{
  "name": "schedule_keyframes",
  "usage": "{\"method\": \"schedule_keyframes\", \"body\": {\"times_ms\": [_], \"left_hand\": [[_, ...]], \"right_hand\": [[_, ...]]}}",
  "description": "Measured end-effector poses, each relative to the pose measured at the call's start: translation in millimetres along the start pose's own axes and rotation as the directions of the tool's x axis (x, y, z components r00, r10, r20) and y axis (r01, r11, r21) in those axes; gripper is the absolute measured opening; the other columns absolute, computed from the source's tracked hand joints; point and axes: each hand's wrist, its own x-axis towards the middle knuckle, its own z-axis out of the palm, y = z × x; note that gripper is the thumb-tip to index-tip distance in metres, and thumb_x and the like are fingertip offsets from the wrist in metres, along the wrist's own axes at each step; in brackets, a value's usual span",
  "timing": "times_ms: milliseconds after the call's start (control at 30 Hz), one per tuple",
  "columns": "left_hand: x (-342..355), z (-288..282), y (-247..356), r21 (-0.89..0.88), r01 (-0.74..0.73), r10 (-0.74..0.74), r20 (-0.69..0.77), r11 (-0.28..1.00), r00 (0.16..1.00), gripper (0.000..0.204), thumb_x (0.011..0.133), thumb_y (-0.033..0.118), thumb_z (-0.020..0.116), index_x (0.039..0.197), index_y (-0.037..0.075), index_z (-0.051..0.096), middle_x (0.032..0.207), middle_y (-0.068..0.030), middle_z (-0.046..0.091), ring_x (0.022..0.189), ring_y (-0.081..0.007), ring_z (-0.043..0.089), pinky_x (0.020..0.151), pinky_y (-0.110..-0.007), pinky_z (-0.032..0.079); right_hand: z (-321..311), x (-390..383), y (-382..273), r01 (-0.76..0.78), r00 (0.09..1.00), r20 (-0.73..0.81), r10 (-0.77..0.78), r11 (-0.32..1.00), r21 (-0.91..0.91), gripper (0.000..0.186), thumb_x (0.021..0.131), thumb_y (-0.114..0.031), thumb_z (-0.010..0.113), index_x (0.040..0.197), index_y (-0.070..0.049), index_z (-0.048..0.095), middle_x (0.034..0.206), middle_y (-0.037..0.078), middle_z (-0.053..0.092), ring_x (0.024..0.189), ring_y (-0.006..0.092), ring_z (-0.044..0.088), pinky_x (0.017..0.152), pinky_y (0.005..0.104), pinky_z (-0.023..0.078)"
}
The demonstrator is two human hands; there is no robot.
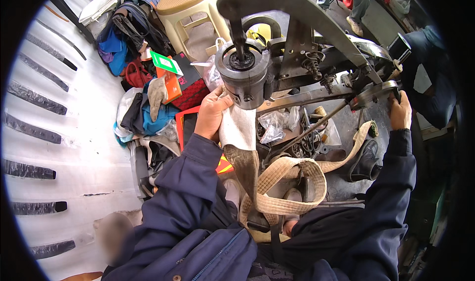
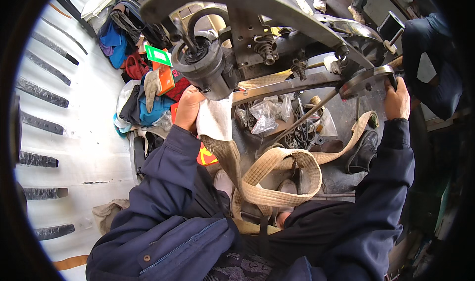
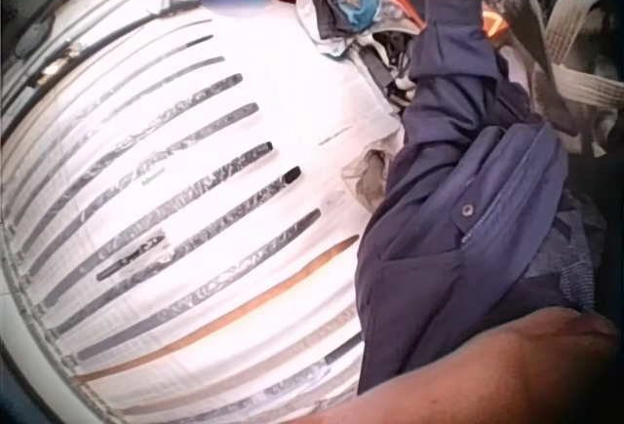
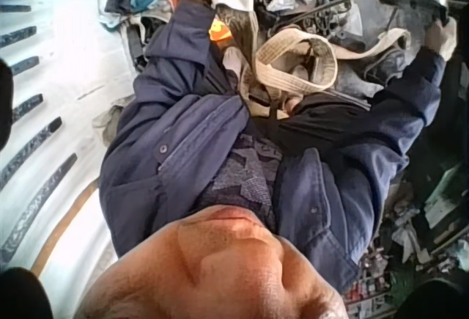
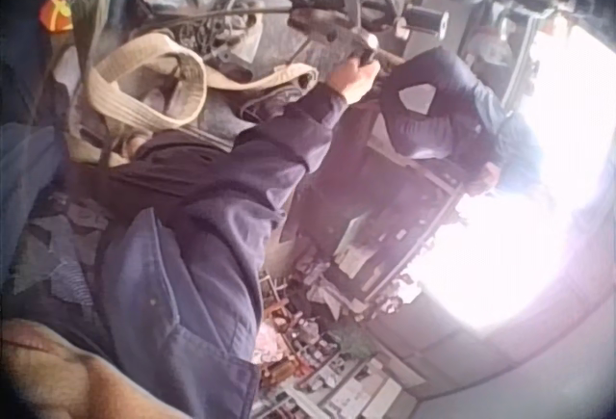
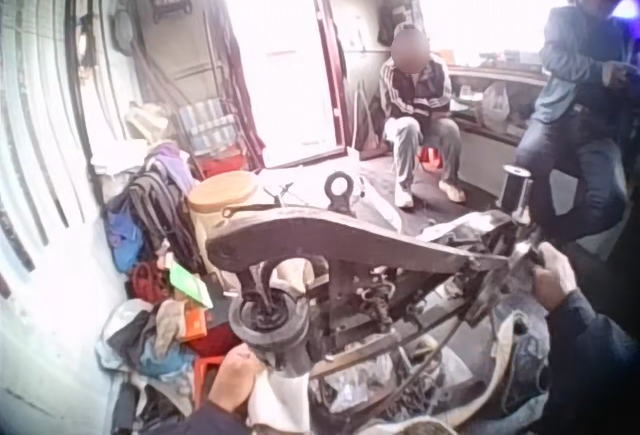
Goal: The person aligns a beige woven strap with a white fabric piece and sews them together using a sewing machine. They repeatedly adjust the strap and fabric under the needle, feed the material through, and rotate the handwheel to stitch the seam.
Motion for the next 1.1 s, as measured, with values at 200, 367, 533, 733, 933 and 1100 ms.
{"method": "schedule_keyframes", "body": {"times_ms": [200, 367, 533, 733, 933, 1100], "left_hand": [[1.2, 1.7, -1.0, -0.018, 0.027, -0.027, -0.048, 0.999, 0.998, 0.038, 0.091, -0.002, 0.059, 0.129, -0.002, 0.059, 0.111, -0.0088, 0.072, 0.093, -0.0169, 0.070, 0.089, -0.030, 0.055], [1.1, -0.9, -1.2, -0.015, 0.013, -0.013, -0.027, 1.000, 1.000, 0.040, 0.090, -0.004, 0.057, 0.130, -0.002, 0.058, 0.112, -0.0095, 0.072, 0.094, -0.0174, 0.071, 0.087, -0.030, 0.056], [2.2, -3.4, -1.3, 0.040, 0.028, -0.026, -0.052, 0.999, 0.998, 0.039, 0.092, -0.003, 0.057, 0.131, -0.002, 0.057, 0.115, -0.0102, 0.071, 0.096, -0.0178, 0.071, 0.088, -0.030, 0.056], [1.7, -1.1, -1.4, 0.019, 0.001, 0.000, -0.041, 1.000, 0.999, 0.038, 0.092, -0.004, 0.056, 0.129, -0.001, 0.059, 0.114, -0.0087, 0.072, 0.095, -0.0172, 0.070, 0.087, -0.030, 0.056], [-0.3, -2.7, -2.4, 0.195, -0.046, 0.061, -0.071, 0.980, 0.996, 0.039, 0.090, -0.004, 0.056, 0.129, -0.002, 0.059, 0.114, -0.0092, 0.072, 0.095, -0.0173, 0.070, 0.086, -0.030, 0.056], [3.9, -3.0, -4.9, 0.151, -0.112, 0.112, 0.008, 0.982, 0.994, 0.040, 0.089, -0.004, 0.056, 0.130, -0.002, 0.058, 0.114, -0.0093, 0.071, 0.095, -0.0174, 0.070, 0.087, -0.030, 0.055]], "right_hand": [[14.7, 12.2, 32.0, -0.033, 0.998, 0.050, 0.031, 0.999, 0.039, 0.030, 0.097, -0.033, 0.061, 0.103, -0.004, 0.057, 0.091, 0.026, 0.065, 0.088, 0.0462, 0.062, 0.075, 0.0492, 0.047], [18.0, 14.4, 48.2, -0.076, 0.994, 0.089, 0.061, 0.983, 0.166, 0.026, 0.098, -0.030, 0.061, 0.101, -0.005, 0.057, 0.078, 0.018, 0.061, 0.068, 0.0320, 0.060, 0.061, 0.0423, 0.045], [67.4, 22.1, 94.7, 0.020, 0.999, 0.040, -0.025, 0.994, 0.109, 0.020, 0.099, -0.026, 0.061, 0.102, -0.008, 0.057, 0.068, 0.008, 0.057, 0.047, 0.0183, 0.055, 0.044, 0.0346, 0.042], [84.0, -51.7, 29.9, -0.357, 0.730, 0.671, 0.131, 0.910, 0.211, 0.022, 0.099, -0.022, 0.063, 0.106, -0.001, 0.059, 0.066, 0.008, 0.059, 0.048, 0.0203, 0.061, 0.044, 0.0346, 0.046], [8.9, -65.0, -55.3, -0.045, 0.889, 0.425, -0.172, 0.890, 0.455, 0.021, 0.095, -0.017, 0.069, 0.104, 0.001, 0.065, 0.068, 0.007, 0.058, 0.052, 0.0126, 0.054, 0.048, 0.0306, 0.045], [-10.0, -10.5, -17.8, 0.008, 0.997, 0.076, -0.018, 0.991, 0.135, 0.025, 0.097, -0.029, 0.061, 0.098, -0.003, 0.060, 0.073, 0.015, 0.063, 0.062, 0.0266, 0.062, 0.061, 0.0393, 0.047]]}}
